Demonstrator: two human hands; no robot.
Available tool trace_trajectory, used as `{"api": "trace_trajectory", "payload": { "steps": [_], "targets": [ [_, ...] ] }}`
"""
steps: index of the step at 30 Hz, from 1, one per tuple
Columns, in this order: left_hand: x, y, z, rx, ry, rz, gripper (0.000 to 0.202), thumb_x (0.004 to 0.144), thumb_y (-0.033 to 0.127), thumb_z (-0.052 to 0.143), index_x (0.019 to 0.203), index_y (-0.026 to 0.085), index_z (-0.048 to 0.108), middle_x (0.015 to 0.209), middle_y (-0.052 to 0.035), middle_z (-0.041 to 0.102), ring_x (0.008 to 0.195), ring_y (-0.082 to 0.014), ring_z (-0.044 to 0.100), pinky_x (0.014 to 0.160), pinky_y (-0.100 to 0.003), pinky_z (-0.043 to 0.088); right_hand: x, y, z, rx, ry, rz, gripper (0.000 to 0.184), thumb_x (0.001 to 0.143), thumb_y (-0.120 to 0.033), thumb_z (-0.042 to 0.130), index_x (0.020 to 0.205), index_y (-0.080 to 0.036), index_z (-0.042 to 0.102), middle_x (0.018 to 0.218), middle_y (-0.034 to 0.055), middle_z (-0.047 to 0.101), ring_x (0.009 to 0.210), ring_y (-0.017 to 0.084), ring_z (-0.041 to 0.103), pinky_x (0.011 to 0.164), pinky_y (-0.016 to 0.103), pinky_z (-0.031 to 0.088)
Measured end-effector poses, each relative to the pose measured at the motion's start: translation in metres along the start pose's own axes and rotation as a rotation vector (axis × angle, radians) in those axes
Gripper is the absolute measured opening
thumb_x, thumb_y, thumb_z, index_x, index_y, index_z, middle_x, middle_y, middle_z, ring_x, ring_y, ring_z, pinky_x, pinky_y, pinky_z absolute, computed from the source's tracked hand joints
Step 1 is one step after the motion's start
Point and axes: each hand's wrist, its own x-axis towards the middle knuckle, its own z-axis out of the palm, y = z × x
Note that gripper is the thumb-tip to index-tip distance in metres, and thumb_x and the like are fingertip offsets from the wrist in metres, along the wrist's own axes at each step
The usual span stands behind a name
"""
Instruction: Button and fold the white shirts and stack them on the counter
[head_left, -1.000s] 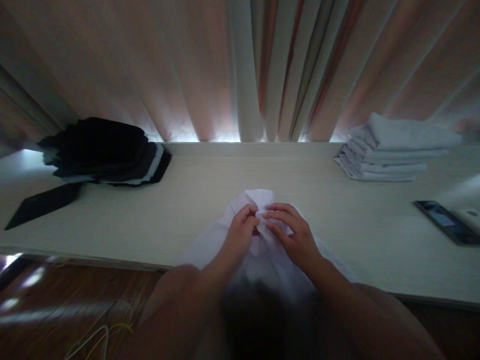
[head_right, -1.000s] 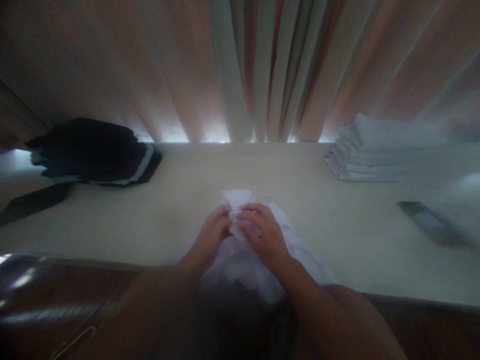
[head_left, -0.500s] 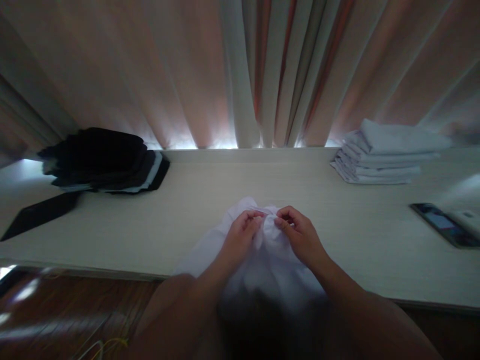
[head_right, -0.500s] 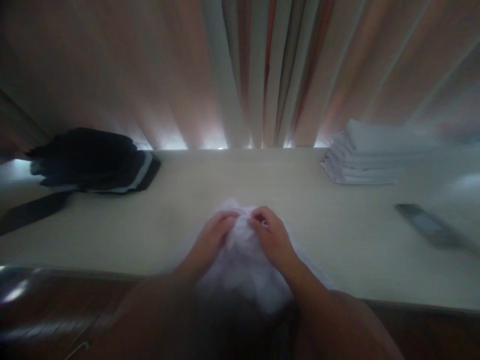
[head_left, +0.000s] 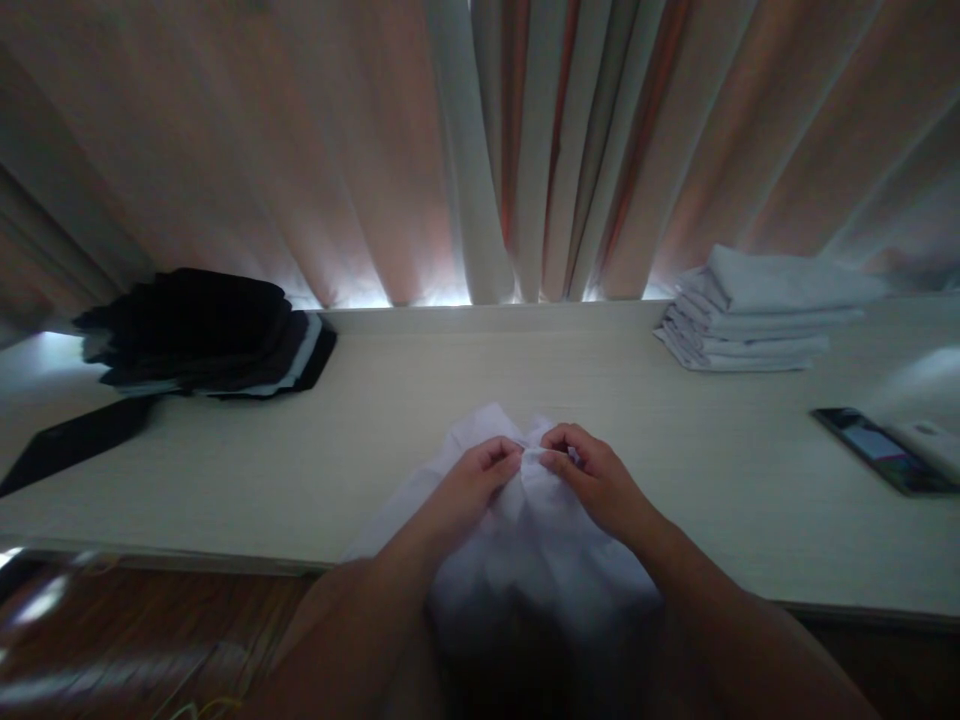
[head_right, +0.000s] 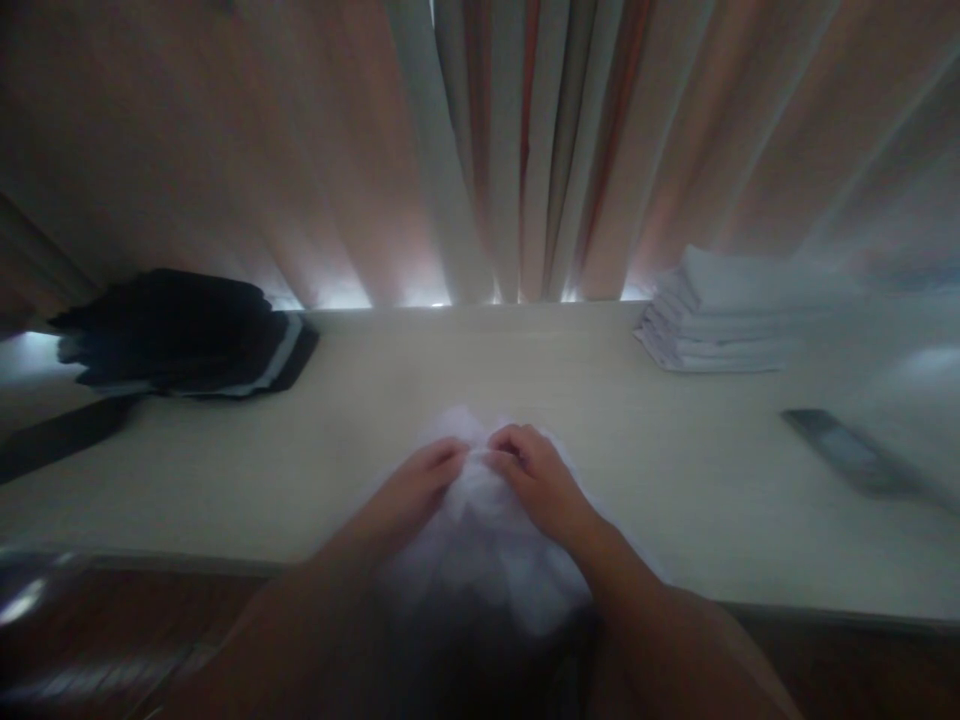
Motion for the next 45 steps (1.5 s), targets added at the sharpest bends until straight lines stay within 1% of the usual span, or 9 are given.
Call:
{"api": "trace_trajectory", "payload": {
  "steps": [12, 18, 23, 26, 30, 35, 38, 41, 45],
  "targets": [
    [0.003, -0.003, 0.000, -0.039, -0.023, 0.017, 0.030, 0.080, 0.045, 0.071, 0.079, 0.016, 0.061, 0.069, 0.0020, 0.053, 0.061, -0.0099, 0.044, 0.058, -0.023, 0.030, 0.002, -0.002, -0.011, -0.032, -0.076, 0.008, 0.013, 0.092, -0.031, 0.059, 0.084, -0.021, 0.061, 0.077, -0.0018, 0.059, 0.073, 0.014, 0.054, 0.066, 0.027, 0.040],
    [0.004, 0.005, -0.001, -0.013, 0.196, 0.094, 0.033, 0.073, 0.049, 0.075, 0.077, 0.018, 0.063, 0.063, 0.0024, 0.052, 0.062, -0.0124, 0.046, 0.056, -0.023, 0.032, -0.002, 0.002, -0.003, -0.105, 0.243, -0.130, 0.018, 0.088, -0.036, 0.065, 0.094, -0.021, 0.056, 0.090, 0.0027, 0.058, 0.086, 0.019, 0.054, 0.081, 0.033, 0.043],
    [0.003, 0.011, -0.001, 0.047, 0.296, 0.161, 0.028, 0.077, 0.044, 0.071, 0.077, 0.018, 0.062, 0.065, 0.0022, 0.054, 0.058, -0.0107, 0.043, 0.053, -0.023, 0.030, -0.006, -0.003, 0.002, -0.283, -0.034, -0.272, 0.024, 0.082, -0.041, 0.073, 0.088, -0.020, 0.062, 0.086, 0.0037, 0.064, 0.082, 0.019, 0.055, 0.078, 0.034, 0.041],
    [0.004, 0.011, -0.003, 0.046, 0.315, 0.180, 0.026, 0.080, 0.043, 0.068, 0.081, 0.018, 0.060, 0.069, 0.0017, 0.055, 0.059, -0.0104, 0.044, 0.054, -0.023, 0.032, -0.005, -0.003, 0.001, -0.273, -0.121, -0.128, 0.024, 0.090, -0.037, 0.064, 0.074, -0.019, 0.062, 0.070, 0.0002, 0.062, 0.066, 0.015, 0.051, 0.067, 0.030, 0.039],
    [0.006, 0.011, -0.012, 0.105, 0.237, 0.186, 0.033, 0.088, 0.051, 0.057, 0.098, 0.019, 0.058, 0.074, 0.0000, 0.059, 0.066, -0.0140, 0.053, 0.063, -0.026, 0.042, 0.000, -0.001, -0.006, -0.043, 0.004, 0.115, 0.029, 0.089, -0.042, 0.062, 0.071, -0.019, 0.064, 0.065, -0.0009, 0.060, 0.061, 0.013, 0.050, 0.058, 0.027, 0.037],
    [0.003, 0.001, -0.022, 0.703, 0.025, 0.164, 0.037, 0.070, 0.050, 0.078, 0.084, 0.019, 0.064, 0.077, -0.0010, 0.061, 0.068, -0.0160, 0.052, 0.062, -0.028, 0.037, 0.005, 0.005, -0.012, 0.232, 0.088, 0.290, 0.030, 0.080, -0.047, 0.069, 0.074, -0.018, 0.068, 0.062, -0.0020, 0.057, 0.056, 0.011, 0.047, 0.050, 0.024, 0.034],
    [0.002, -0.009, -0.021, 0.908, -0.051, 0.164, 0.028, 0.075, 0.046, 0.073, 0.076, 0.019, 0.065, 0.071, -0.0006, 0.060, 0.063, -0.0162, 0.049, 0.059, -0.028, 0.033, 0.006, 0.011, -0.012, 0.381, 0.106, 0.376, 0.030, 0.078, -0.048, 0.072, 0.077, -0.018, 0.069, 0.061, -0.0033, 0.054, 0.052, 0.009, 0.042, 0.046, 0.023, 0.029],
    [0.004, -0.009, -0.016, 0.876, -0.083, 0.182, 0.022, 0.085, 0.037, 0.060, 0.079, 0.018, 0.068, 0.078, -0.0032, 0.066, 0.070, -0.0185, 0.055, 0.065, -0.029, 0.039, 0.004, 0.011, -0.011, 0.550, 0.067, 0.411, 0.027, 0.074, -0.042, 0.077, 0.086, -0.018, 0.072, 0.069, -0.0011, 0.063, 0.058, 0.010, 0.050, 0.051, 0.022, 0.036],
    [0.005, 0.006, -0.015, 0.612, -0.001, 0.236, 0.030, 0.091, 0.035, 0.049, 0.103, 0.016, 0.068, 0.098, -0.0058, 0.070, 0.091, -0.0216, 0.061, 0.081, -0.030, 0.045, 0.000, 0.001, -0.013, 0.774, -0.040, 0.418, 0.037, 0.070, -0.031, 0.083, 0.104, -0.021, 0.073, 0.088, 0.0023, 0.072, 0.072, 0.012, 0.061, 0.067, 0.024, 0.048]
  ]
}}
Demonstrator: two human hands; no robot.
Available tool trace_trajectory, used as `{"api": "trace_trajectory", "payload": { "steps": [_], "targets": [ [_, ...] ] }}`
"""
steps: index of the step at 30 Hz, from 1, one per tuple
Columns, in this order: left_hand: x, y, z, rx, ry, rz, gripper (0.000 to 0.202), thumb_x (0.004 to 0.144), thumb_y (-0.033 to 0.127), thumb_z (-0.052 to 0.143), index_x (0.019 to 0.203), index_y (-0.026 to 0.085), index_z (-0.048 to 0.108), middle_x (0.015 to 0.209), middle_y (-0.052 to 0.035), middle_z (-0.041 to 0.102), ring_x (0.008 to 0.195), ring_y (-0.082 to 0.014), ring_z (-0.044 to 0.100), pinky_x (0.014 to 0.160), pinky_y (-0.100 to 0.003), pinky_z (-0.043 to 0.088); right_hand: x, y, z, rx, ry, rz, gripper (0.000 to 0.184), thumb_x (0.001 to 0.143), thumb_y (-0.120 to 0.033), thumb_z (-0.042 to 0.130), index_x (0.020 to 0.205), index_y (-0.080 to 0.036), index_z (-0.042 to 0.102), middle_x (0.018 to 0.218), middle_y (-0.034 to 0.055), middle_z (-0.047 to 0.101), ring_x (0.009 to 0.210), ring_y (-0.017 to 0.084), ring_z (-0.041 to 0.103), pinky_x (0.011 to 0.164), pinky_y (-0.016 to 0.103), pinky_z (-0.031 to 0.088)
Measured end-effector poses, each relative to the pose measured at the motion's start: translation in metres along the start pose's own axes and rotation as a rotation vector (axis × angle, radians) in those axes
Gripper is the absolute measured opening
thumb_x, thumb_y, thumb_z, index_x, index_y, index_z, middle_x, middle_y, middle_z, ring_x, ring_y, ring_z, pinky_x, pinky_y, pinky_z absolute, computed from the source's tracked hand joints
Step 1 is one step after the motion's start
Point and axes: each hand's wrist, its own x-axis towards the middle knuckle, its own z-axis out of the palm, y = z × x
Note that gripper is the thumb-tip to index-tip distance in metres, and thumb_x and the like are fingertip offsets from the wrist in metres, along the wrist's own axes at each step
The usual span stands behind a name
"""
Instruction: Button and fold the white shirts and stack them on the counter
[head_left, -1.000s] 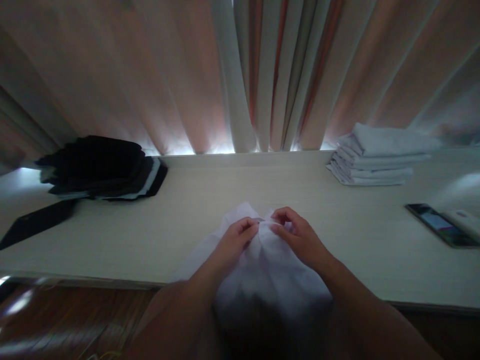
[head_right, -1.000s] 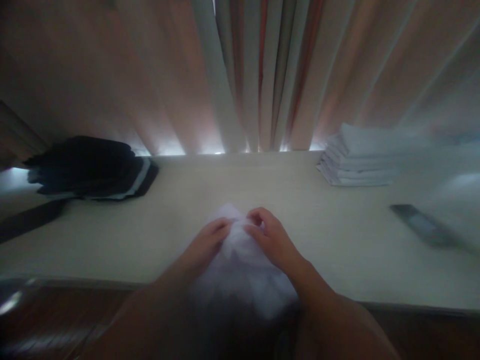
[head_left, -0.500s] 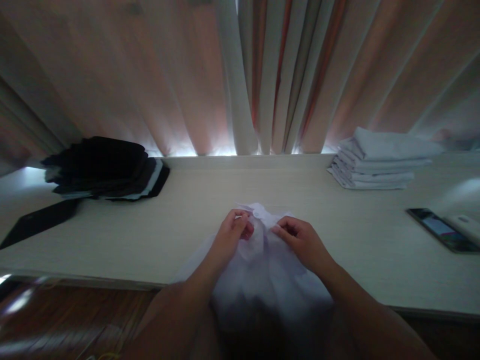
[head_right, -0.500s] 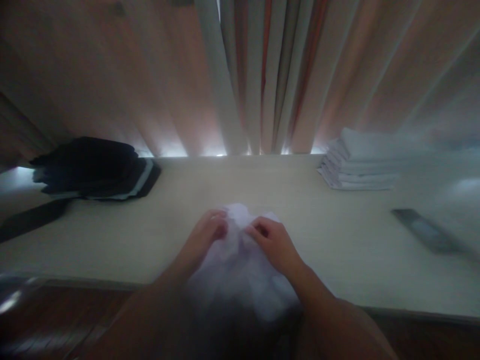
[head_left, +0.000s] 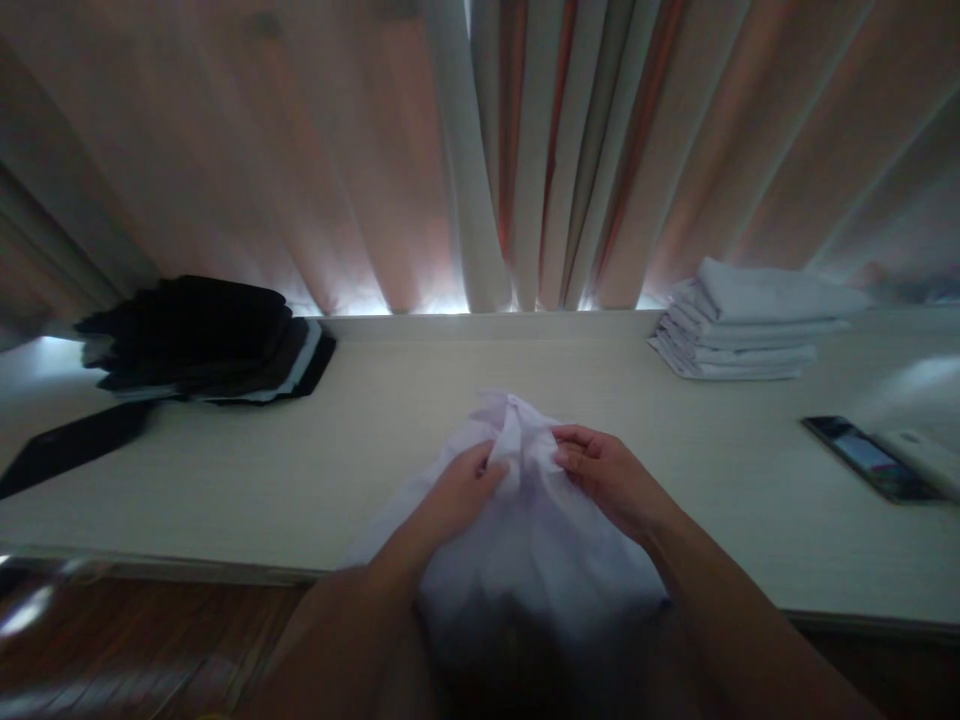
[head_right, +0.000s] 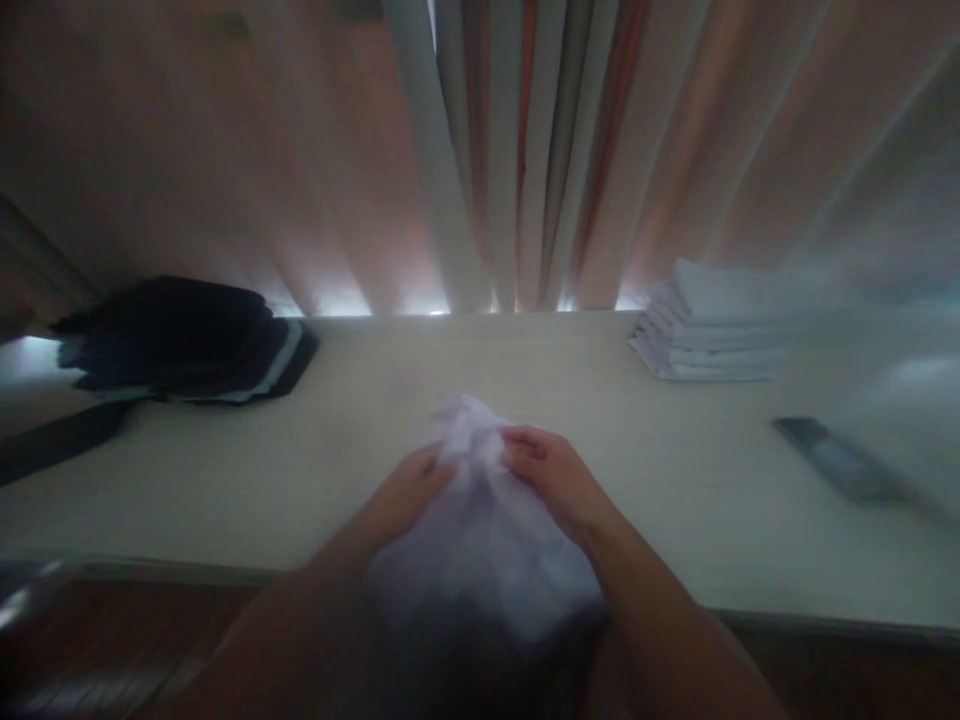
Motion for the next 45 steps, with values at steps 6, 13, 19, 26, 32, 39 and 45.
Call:
{"api": "trace_trajectory", "payload": {
  "steps": [6, 13, 19, 26, 32, 39, 45],
  "targets": [
    [-0.001, 0.009, -0.008, -0.133, 0.168, -0.026, 0.032, 0.089, 0.043, 0.053, 0.087, 0.014, 0.068, 0.082, -0.0029, 0.065, 0.079, -0.0187, 0.057, 0.071, -0.027, 0.045, -0.005, -0.002, 0.010, 0.034, 0.026, -0.049, 0.038, 0.064, -0.025, 0.087, 0.099, -0.021, 0.072, 0.082, 0.0011, 0.072, 0.069, 0.010, 0.063, 0.064, 0.021, 0.047],
    [-0.003, 0.009, 0.013, -0.170, 0.249, -0.061, 0.030, 0.090, 0.041, 0.054, 0.081, 0.015, 0.065, 0.071, -0.0013, 0.060, 0.073, -0.0166, 0.055, 0.063, -0.024, 0.041, -0.006, 0.007, 0.021, 0.071, 0.137, -0.070, 0.031, 0.062, -0.025, 0.088, 0.085, -0.019, 0.067, 0.078, -0.0013, 0.068, 0.064, 0.008, 0.058, 0.056, 0.019, 0.042],
    [-0.007, 0.015, 0.021, -0.288, 0.238, -0.142, 0.033, 0.084, 0.045, 0.065, 0.088, 0.013, 0.070, 0.074, -0.0030, 0.067, 0.064, -0.0142, 0.056, 0.058, -0.024, 0.041, -0.003, 0.018, 0.023, 0.031, 0.185, -0.127, 0.030, 0.064, -0.029, 0.086, 0.083, -0.018, 0.066, 0.076, -0.0010, 0.067, 0.062, 0.008, 0.056, 0.056, 0.020, 0.040],
    [-0.011, 0.022, 0.013, -0.295, 0.184, -0.138, 0.026, 0.076, 0.037, 0.076, 0.084, 0.013, 0.074, 0.075, -0.0037, 0.072, 0.066, -0.0146, 0.059, 0.062, -0.024, 0.044, -0.006, 0.013, 0.025, 0.043, 0.194, -0.108, 0.032, 0.062, -0.029, 0.088, 0.083, -0.019, 0.065, 0.077, 0.0005, 0.070, 0.064, 0.011, 0.059, 0.056, 0.022, 0.043],
    [-0.013, 0.026, 0.012, -0.360, 0.134, -0.156, 0.024, 0.075, 0.034, 0.077, 0.086, 0.013, 0.076, 0.078, -0.0043, 0.073, 0.068, -0.0149, 0.061, 0.062, -0.023, 0.044, -0.010, 0.010, 0.029, 0.065, 0.229, -0.104, 0.030, 0.060, -0.027, 0.088, 0.077, -0.019, 0.065, 0.070, -0.0017, 0.067, 0.053, 0.008, 0.053, 0.047, 0.020, 0.036],
    [-0.015, 0.030, 0.016, -0.453, 0.136, -0.188, 0.026, 0.073, 0.034, 0.079, 0.088, 0.012, 0.077, 0.079, -0.0050, 0.073, 0.068, -0.0152, 0.061, 0.063, -0.023, 0.045, -0.013, 0.012, 0.029, 0.027, 0.206, -0.160, 0.027, 0.063, -0.027, 0.088, 0.076, -0.020, 0.065, 0.075, -0.0011, 0.070, 0.065, 0.011, 0.060, 0.059, 0.022, 0.045],
    [-0.016, 0.030, 0.020, -0.483, 0.175, -0.220, 0.026, 0.073, 0.035, 0.079, 0.087, 0.013, 0.077, 0.076, -0.0036, 0.072, 0.065, -0.0140, 0.060, 0.063, -0.024, 0.044, -0.016, 0.007, 0.027, -0.100, 0.210, -0.205, 0.026, 0.067, -0.032, 0.085, 0.079, -0.021, 0.066, 0.079, 0.0007, 0.072, 0.071, 0.014, 0.065, 0.065, 0.026, 0.050]
  ]
}}
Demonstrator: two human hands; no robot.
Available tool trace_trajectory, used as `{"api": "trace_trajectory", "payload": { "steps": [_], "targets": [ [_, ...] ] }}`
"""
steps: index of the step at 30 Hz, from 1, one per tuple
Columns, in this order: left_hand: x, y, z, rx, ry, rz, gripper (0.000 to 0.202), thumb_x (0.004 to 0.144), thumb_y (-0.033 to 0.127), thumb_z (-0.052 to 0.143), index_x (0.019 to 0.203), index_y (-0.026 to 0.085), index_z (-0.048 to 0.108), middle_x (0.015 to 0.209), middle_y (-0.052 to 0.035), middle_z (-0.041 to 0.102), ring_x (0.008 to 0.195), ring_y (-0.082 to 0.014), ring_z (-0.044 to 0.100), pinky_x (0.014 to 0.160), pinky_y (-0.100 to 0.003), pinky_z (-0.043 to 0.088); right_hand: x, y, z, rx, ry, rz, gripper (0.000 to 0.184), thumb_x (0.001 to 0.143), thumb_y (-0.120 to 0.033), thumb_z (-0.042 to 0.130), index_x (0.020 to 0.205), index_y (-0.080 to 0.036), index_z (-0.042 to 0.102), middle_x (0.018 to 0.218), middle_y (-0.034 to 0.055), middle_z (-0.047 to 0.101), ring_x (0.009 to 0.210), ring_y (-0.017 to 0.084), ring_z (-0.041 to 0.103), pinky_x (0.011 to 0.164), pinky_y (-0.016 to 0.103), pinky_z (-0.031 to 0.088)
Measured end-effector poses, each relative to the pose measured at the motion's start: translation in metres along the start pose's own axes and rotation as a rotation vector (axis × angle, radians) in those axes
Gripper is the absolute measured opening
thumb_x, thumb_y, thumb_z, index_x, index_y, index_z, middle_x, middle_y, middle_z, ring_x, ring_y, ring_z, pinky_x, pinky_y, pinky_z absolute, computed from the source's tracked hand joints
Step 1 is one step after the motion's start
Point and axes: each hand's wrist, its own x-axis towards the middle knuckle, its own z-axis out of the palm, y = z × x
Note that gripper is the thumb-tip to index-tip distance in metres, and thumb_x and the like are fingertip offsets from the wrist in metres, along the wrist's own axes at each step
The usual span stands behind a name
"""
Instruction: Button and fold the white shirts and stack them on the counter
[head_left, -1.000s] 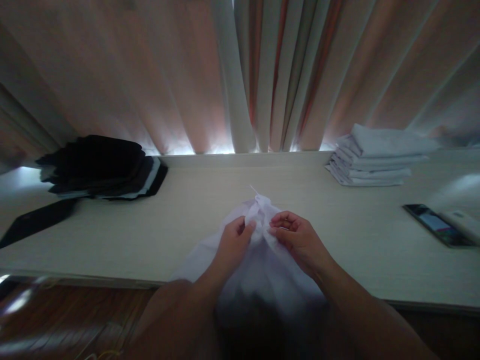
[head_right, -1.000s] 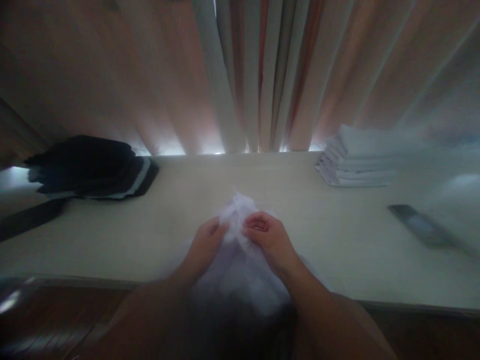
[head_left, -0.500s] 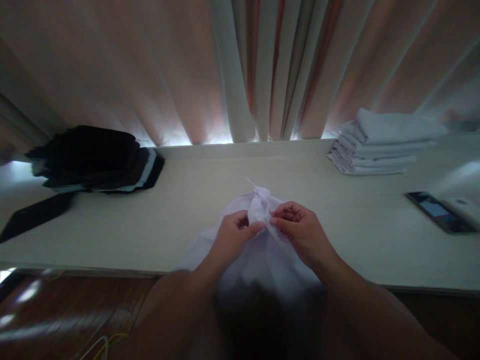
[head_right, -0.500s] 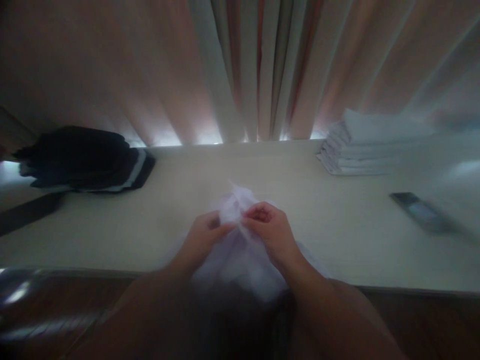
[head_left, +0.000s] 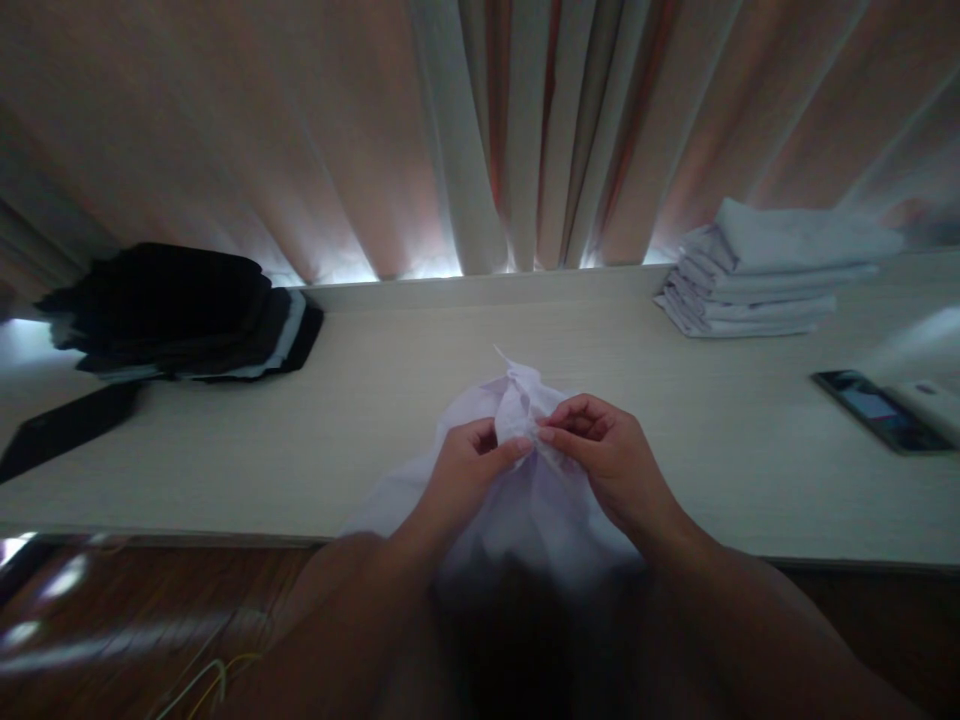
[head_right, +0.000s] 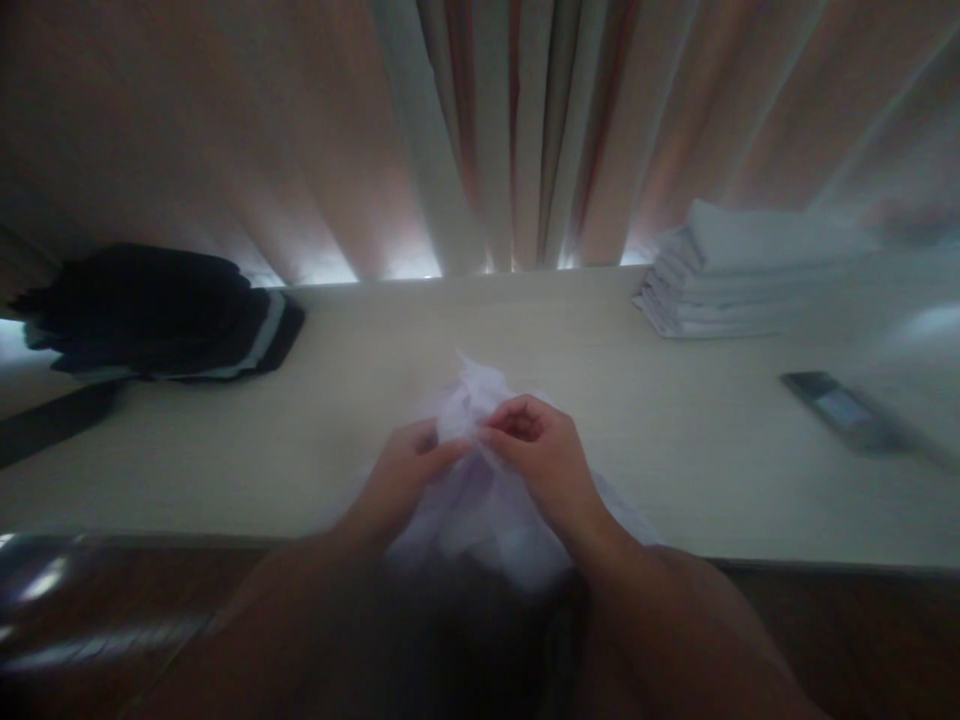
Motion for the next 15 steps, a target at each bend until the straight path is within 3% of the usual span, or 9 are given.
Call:
{"api": "trace_trajectory", "payload": {
  "steps": [8, 15],
  "targets": [
    [0.002, -0.005, 0.000, -0.215, -0.014, -0.087, 0.031, 0.066, 0.035, 0.083, 0.088, 0.013, 0.077, 0.081, -0.0062, 0.073, 0.068, -0.0150, 0.061, 0.064, -0.025, 0.044, -0.006, -0.015, 0.000, -0.241, -0.043, -0.084, 0.016, 0.076, -0.033, 0.077, 0.083, -0.021, 0.069, 0.085, 0.0041, 0.075, 0.078, 0.019, 0.070, 0.073, 0.032, 0.056],
    [0.002, -0.003, -0.002, -0.172, -0.042, -0.052, 0.028, 0.068, 0.031, 0.082, 0.089, 0.013, 0.078, 0.082, -0.0062, 0.075, 0.070, -0.0158, 0.063, 0.067, -0.026, 0.046, -0.010, -0.013, 0.001, -0.322, -0.030, -0.110, 0.009, 0.080, -0.030, 0.074, 0.085, -0.023, 0.071, 0.090, 0.0041, 0.076, 0.079, 0.020, 0.071, 0.071, 0.031, 0.055]
  ]
}}
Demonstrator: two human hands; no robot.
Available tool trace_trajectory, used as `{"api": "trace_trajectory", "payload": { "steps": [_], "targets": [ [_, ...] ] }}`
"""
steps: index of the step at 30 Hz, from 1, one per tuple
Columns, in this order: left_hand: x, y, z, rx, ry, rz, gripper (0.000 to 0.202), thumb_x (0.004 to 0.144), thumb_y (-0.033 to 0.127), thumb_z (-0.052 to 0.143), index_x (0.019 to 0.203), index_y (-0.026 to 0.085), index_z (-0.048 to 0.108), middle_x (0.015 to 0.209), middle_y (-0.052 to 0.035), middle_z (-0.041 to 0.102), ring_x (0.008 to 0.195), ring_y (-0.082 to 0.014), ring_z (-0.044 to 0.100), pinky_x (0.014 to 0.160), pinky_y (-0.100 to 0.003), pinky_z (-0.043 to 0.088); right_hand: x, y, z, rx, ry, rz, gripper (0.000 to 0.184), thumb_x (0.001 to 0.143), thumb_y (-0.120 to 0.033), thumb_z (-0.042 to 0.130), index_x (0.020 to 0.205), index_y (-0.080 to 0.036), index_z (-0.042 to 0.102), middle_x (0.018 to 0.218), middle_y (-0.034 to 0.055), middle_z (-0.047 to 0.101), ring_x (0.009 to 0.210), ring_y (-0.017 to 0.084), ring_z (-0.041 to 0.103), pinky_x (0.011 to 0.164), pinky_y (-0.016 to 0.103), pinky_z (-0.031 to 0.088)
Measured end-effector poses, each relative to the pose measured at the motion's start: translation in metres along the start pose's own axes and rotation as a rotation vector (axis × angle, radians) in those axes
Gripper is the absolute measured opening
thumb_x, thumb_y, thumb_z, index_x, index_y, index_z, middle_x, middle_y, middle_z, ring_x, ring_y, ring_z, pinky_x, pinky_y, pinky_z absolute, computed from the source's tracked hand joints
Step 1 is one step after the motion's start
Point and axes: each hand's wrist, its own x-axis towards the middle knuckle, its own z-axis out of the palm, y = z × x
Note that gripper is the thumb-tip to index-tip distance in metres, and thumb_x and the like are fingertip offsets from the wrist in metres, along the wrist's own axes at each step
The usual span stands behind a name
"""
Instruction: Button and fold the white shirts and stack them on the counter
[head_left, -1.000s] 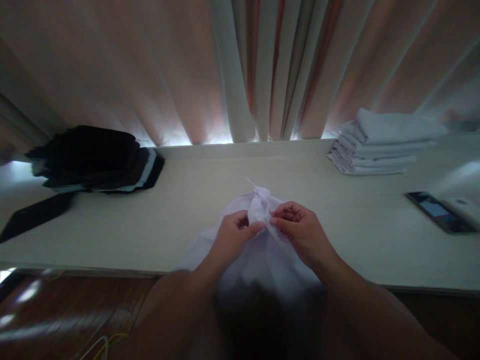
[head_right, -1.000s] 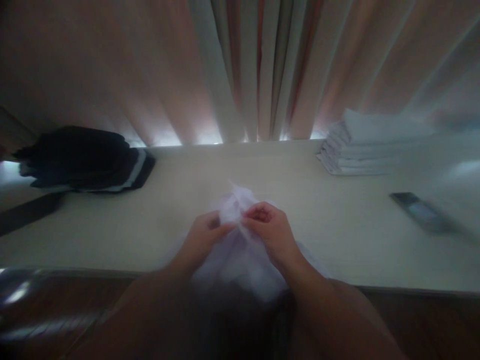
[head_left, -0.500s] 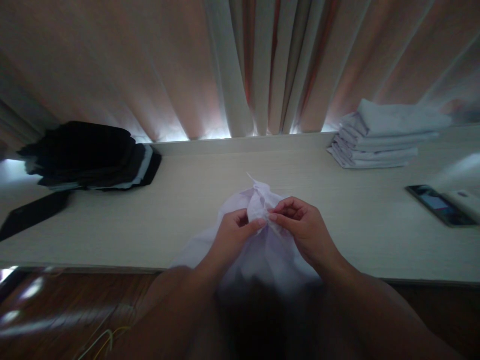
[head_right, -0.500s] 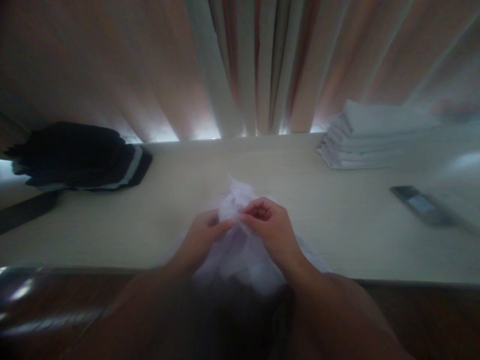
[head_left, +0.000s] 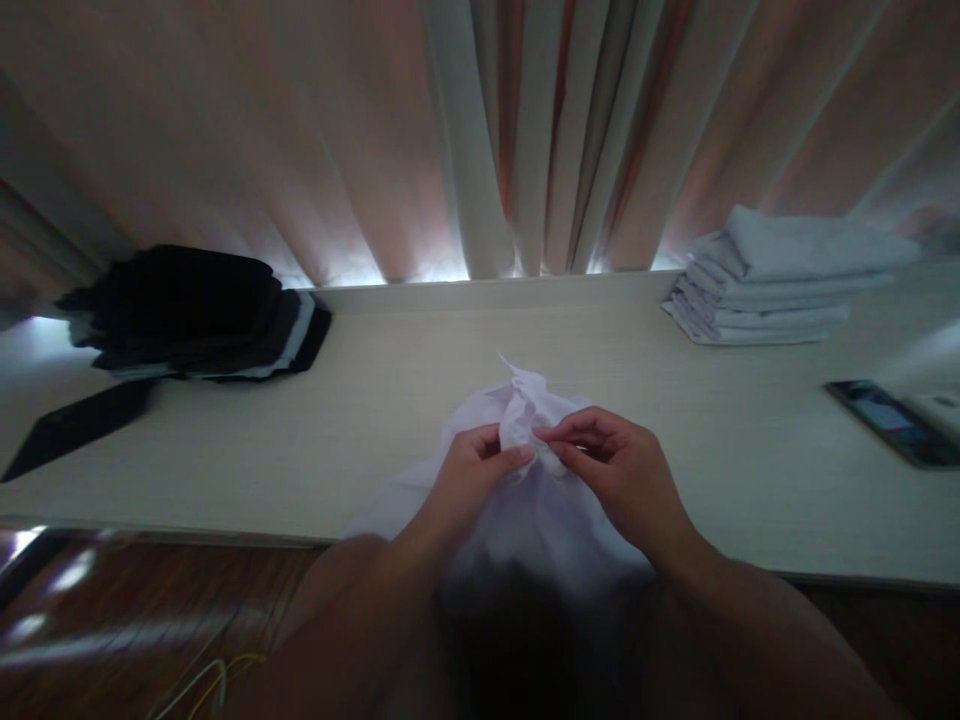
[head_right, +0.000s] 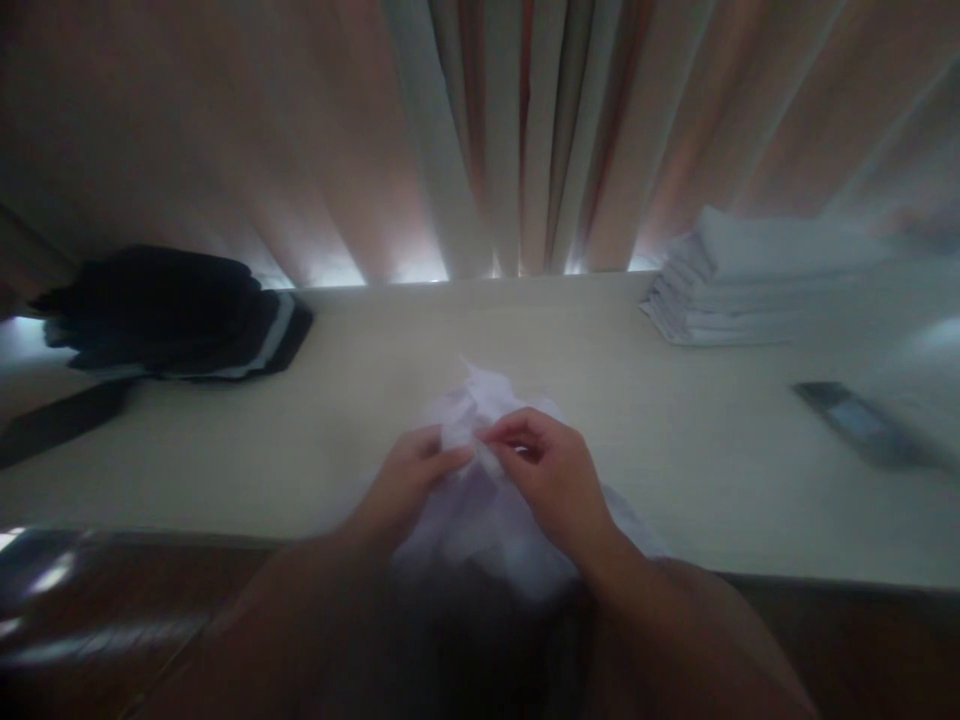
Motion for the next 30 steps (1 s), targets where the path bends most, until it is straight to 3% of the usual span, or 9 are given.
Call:
{"api": "trace_trajectory", "payload": {
  "steps": [7, 13, 18, 30],
  "targets": [
    [-0.002, 0.000, 0.000, 0.015, 0.029, 0.009, 0.024, 0.072, 0.032, 0.079, 0.087, 0.013, 0.078, 0.079, -0.0056, 0.074, 0.067, -0.0146, 0.061, 0.065, -0.024, 0.045, 0.003, -0.002, -0.004, 0.099, -0.071, 0.048, 0.012, 0.078, -0.026, 0.074, 0.088, -0.022, 0.071, 0.093, 0.0049, 0.076, 0.080, 0.019, 0.070, 0.072, 0.031, 0.055],
    [0.000, -0.003, -0.002, 0.045, -0.003, 0.027, 0.024, 0.072, 0.032, 0.079, 0.087, 0.013, 0.079, 0.080, -0.0058, 0.074, 0.068, -0.0151, 0.062, 0.065, -0.025, 0.046, 0.009, 0.007, -0.003, 0.100, -0.060, 0.082, 0.014, 0.072, -0.027, 0.077, 0.084, -0.021, 0.071, 0.083, 0.0040, 0.074, 0.072, 0.018, 0.067, 0.065, 0.030, 0.054],
    [0.001, -0.002, -0.002, 0.046, -0.036, 0.022, 0.025, 0.071, 0.032, 0.080, 0.086, 0.012, 0.078, 0.081, -0.0064, 0.074, 0.070, -0.0164, 0.062, 0.067, -0.026, 0.046, 0.010, 0.015, 0.000, 0.052, -0.020, 0.041, 0.012, 0.072, -0.026, 0.078, 0.081, -0.022, 0.072, 0.081, 0.0029, 0.074, 0.074, 0.018, 0.067, 0.070, 0.031, 0.053],
    [0.002, -0.002, -0.003, 0.039, -0.025, 0.023, 0.024, 0.070, 0.032, 0.081, 0.083, 0.012, 0.078, 0.078, -0.0054, 0.073, 0.068, -0.0151, 0.060, 0.065, -0.025, 0.044, 0.013, 0.020, -0.004, -0.122, -0.065, 0.029, 0.011, 0.076, -0.033, 0.075, 0.083, -0.026, 0.079, 0.084, 0.0020, 0.077, 0.078, 0.023, 0.070, 0.078, 0.036, 0.052]
  ]
}}
